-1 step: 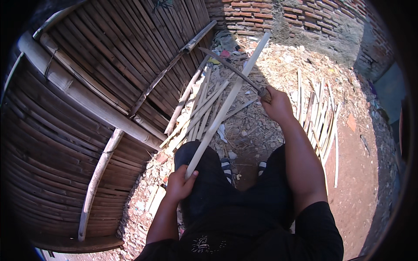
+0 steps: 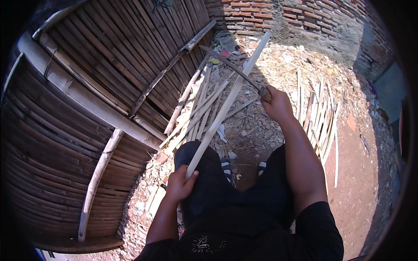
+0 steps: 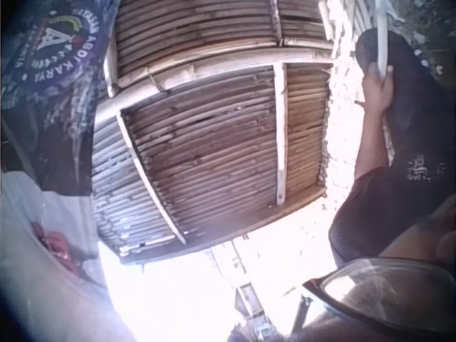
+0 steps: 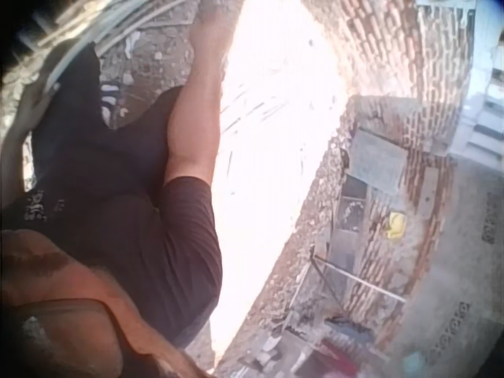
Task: The person shaves a piece of bamboo using a knife, removing thin strips of wood while sitting down.
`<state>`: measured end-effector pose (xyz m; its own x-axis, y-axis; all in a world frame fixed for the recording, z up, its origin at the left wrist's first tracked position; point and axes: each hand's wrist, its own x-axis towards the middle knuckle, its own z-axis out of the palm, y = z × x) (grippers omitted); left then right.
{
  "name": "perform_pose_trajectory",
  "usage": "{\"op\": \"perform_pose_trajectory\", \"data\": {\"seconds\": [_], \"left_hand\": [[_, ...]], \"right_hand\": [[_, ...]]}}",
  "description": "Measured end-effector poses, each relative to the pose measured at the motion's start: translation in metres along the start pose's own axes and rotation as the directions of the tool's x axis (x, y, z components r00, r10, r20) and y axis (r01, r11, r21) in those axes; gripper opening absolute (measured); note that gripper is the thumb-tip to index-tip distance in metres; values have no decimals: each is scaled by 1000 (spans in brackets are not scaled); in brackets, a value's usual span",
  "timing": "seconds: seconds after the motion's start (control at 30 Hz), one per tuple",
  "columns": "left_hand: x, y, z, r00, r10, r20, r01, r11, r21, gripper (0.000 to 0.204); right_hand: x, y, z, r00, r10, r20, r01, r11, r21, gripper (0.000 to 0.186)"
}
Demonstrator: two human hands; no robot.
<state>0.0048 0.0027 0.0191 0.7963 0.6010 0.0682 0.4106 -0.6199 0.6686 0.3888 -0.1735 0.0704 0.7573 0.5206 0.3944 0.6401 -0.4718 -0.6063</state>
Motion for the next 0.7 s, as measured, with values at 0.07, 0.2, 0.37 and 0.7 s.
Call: {"op": "perform_pose_trajectory", "data": {"seconds": [0.07,0.2,0.37,0.7], "left_hand": [[0,0,0,1000,-8,5,8,1000,-13,36],[2,-3,0,1000,-10,11,11,1000,-23,34],[5,-11,2,1000,21,-3,-20,1000,12,34],[15,-12,6,999,-24,29,23,1000,16,33]], "right_hand": [[-3,-13,0,998,-54,36,56,997,-49,22],[-32,-43,21,870,-419,259,468,868,-168,24],[-29,-40,35,799,-498,338,573,801,-172,22],[4,38,11,1000,-19,-16,19,999,43,23]]}}
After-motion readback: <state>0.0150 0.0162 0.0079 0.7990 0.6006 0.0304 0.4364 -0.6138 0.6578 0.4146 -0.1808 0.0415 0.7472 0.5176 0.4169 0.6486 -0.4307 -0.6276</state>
